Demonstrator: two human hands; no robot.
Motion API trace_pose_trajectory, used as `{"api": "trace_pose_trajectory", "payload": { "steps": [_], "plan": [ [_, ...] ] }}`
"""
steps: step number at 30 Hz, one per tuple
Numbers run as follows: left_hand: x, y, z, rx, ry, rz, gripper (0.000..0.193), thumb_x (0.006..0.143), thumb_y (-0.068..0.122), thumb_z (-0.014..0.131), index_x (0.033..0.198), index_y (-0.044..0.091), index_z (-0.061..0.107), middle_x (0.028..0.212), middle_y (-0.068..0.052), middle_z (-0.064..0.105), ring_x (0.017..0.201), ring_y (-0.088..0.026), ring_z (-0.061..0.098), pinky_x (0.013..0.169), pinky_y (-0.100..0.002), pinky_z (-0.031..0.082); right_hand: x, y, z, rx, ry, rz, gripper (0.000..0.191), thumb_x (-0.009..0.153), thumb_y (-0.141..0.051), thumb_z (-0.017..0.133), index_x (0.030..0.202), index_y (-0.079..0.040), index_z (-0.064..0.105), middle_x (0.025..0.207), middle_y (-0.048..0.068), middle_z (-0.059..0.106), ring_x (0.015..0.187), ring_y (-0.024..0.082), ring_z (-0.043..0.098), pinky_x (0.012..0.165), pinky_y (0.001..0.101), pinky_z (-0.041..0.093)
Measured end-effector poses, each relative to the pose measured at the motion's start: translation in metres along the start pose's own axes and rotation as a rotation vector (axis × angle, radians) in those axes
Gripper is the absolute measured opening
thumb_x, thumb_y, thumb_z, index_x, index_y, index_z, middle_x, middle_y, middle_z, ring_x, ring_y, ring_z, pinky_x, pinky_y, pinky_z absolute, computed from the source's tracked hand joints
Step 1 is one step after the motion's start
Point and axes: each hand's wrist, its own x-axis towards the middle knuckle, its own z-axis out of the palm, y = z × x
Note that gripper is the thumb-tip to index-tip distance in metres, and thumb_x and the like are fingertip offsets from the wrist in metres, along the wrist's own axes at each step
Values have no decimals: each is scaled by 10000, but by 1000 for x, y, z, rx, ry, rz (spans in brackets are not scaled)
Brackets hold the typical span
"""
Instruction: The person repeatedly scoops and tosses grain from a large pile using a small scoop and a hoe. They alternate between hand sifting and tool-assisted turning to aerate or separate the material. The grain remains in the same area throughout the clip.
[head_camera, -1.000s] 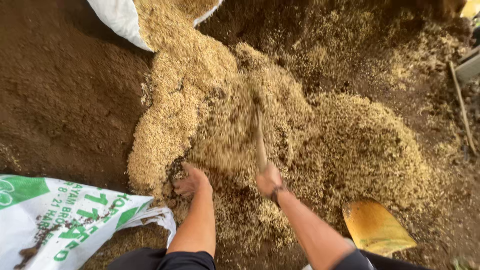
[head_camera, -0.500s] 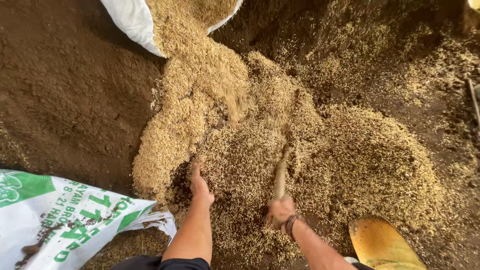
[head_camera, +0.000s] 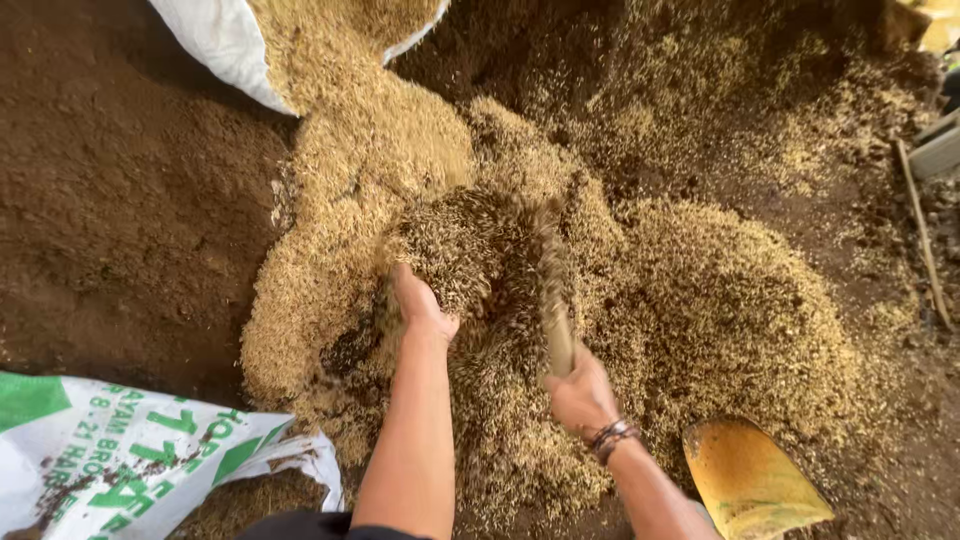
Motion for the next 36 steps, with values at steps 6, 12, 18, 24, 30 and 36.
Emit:
{"api": "trace_pose_trajectory", "payload": {
  "steps": [6,12,18,24,30,36],
  "plan": [
    [35,-26,-17,168,269,356,803,1117,596,484,1310,-181,417,1335,-442,391,1127,-553,394,908,-613,334,91,-82,-28,157,381,-473,485,838,-19,602,1281,21,408,1025,124,556,745,87,614,652,267,546],
    [37,-30,-66,261,779,157,873,936,656,578,1434,6,274,1441,-235,339,1182,-355,458,866,-506,483,148,-56,47,-763,-12,-152,197,1052,-207,440,1191,-77,491,830,61,542,639,111,451,556,225,404],
    [35,-43,-58,87,641,99,1016,899,652,559,1547,94,11,1587,-182,36,1449,-379,116,1135,-630,189,85,29,13,-550,-200,-143,313,920,-22,561,1213,-27,451,876,66,561,610,128,546,471,254,502],
    [33,-58,-70,52,579,59,1073,840,702,553,1583,64,115,1590,-178,295,1424,-369,386,1178,-526,343,65,6,-18,232,148,17,278,900,-73,611,1156,-23,514,782,109,578,517,176,452,428,292,412],
    [18,-46,-73,62,489,-33,1072,821,700,595,1541,43,148,1504,-180,348,1338,-387,425,1090,-557,408,73,37,28,435,93,471,167,938,-140,550,1075,-44,556,699,63,544,487,111,456,415,219,366],
    [22,-48,-82,-99,126,-88,809,906,657,400,1476,84,412,1432,-165,508,1263,-307,527,1014,-533,409,50,91,54,604,-386,434,115,915,-55,627,979,-49,531,607,25,530,438,126,469,372,275,430]
  ]
}}
